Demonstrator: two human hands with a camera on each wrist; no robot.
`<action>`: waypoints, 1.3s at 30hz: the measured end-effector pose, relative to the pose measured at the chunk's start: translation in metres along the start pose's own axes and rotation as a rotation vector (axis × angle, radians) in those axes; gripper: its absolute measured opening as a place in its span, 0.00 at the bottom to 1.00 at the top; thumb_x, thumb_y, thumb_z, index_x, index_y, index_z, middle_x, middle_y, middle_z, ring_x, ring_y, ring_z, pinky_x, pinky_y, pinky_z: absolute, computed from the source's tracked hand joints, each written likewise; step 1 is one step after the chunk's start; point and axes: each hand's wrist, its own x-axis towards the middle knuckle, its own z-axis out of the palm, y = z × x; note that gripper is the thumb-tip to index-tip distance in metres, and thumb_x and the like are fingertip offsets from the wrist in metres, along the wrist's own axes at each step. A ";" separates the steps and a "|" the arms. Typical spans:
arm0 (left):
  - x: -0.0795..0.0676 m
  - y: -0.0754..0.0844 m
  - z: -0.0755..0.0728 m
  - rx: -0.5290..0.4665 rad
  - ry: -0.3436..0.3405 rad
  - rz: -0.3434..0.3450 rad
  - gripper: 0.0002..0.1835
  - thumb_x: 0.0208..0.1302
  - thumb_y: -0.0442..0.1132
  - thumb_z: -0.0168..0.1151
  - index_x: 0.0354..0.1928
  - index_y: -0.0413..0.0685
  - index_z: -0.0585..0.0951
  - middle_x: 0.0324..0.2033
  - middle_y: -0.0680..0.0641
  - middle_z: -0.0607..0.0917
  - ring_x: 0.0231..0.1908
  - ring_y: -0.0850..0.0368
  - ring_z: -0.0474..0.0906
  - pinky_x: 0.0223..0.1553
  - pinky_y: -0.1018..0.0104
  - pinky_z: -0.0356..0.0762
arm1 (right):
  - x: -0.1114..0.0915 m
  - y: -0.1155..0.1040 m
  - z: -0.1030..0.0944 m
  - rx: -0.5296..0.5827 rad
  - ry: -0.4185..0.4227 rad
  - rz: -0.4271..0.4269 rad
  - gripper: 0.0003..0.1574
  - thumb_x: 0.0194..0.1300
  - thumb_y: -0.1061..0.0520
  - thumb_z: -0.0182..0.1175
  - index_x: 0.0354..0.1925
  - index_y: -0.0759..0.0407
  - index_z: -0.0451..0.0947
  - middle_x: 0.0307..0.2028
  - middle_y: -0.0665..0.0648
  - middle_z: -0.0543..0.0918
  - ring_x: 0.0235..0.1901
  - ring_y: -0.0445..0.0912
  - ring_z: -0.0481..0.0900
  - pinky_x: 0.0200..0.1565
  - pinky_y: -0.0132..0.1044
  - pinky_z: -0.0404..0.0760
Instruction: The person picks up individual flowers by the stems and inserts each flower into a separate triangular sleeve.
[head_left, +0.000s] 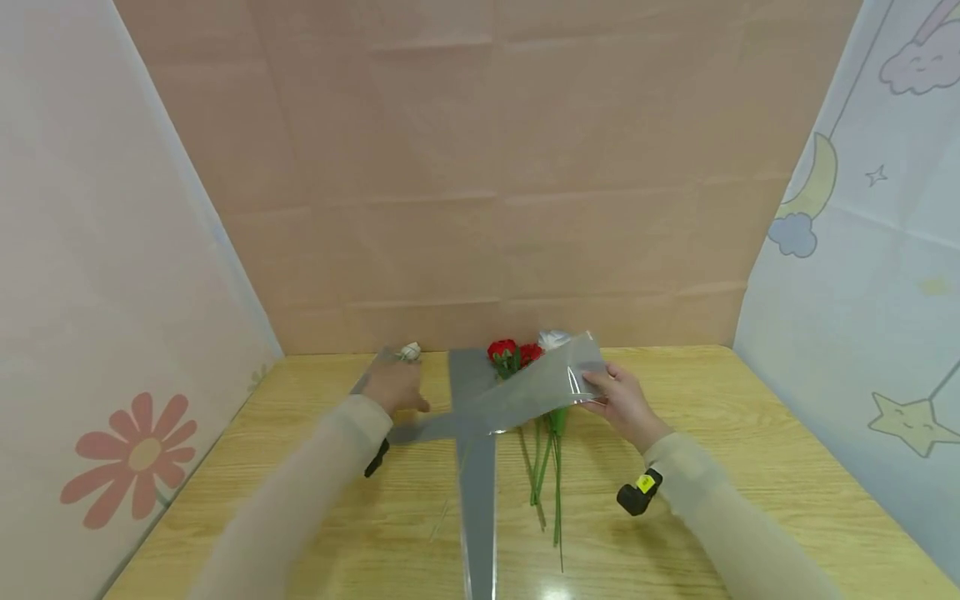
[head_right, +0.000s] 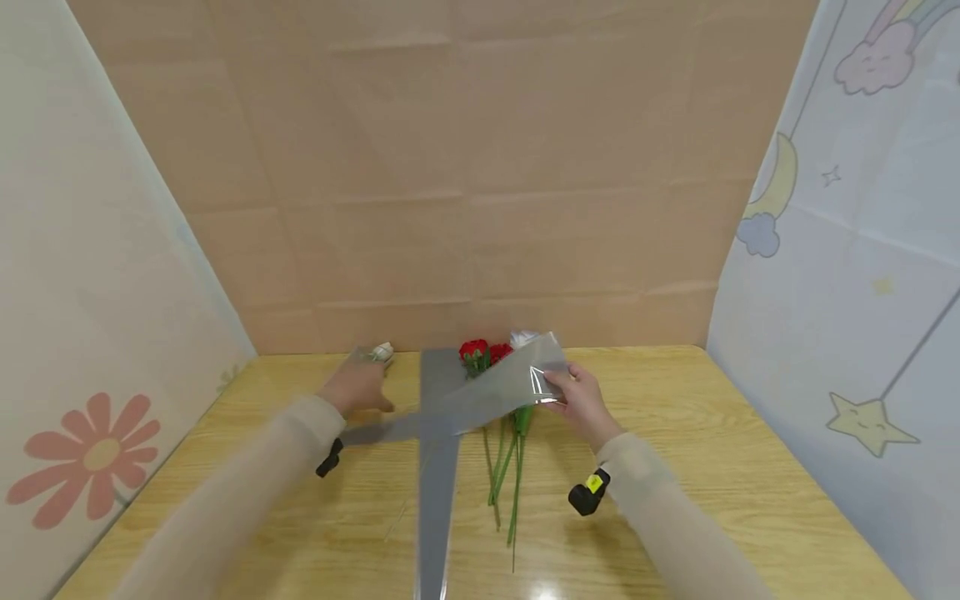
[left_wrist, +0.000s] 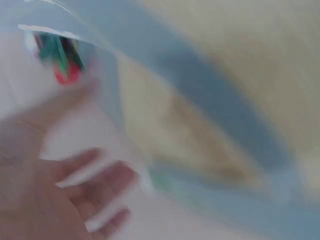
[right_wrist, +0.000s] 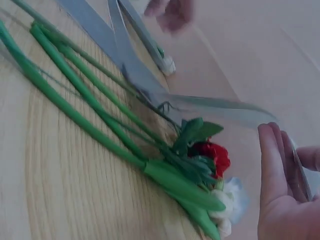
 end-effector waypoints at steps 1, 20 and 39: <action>0.003 0.014 0.008 -0.033 0.017 0.064 0.38 0.51 0.54 0.74 0.59 0.39 0.74 0.59 0.40 0.77 0.52 0.45 0.78 0.54 0.49 0.76 | -0.001 0.000 0.003 -0.012 -0.015 0.002 0.37 0.74 0.60 0.48 0.72 0.73 0.46 0.46 0.53 0.74 0.41 0.39 0.80 0.45 0.35 0.83; 0.022 0.077 0.050 -0.492 0.195 0.312 0.51 0.49 0.49 0.74 0.72 0.52 0.56 0.58 0.48 0.73 0.59 0.51 0.69 0.59 0.51 0.71 | -0.002 -0.007 0.011 0.002 -0.142 0.032 0.38 0.76 0.57 0.46 0.74 0.68 0.43 0.55 0.58 0.70 0.47 0.44 0.80 0.55 0.48 0.77; 0.024 0.080 0.056 -0.309 0.189 0.410 0.62 0.43 0.59 0.76 0.75 0.48 0.50 0.66 0.44 0.67 0.65 0.46 0.64 0.65 0.48 0.65 | 0.005 -0.003 0.029 0.029 -0.150 0.071 0.39 0.73 0.52 0.53 0.70 0.72 0.51 0.43 0.47 0.80 0.43 0.40 0.82 0.46 0.35 0.82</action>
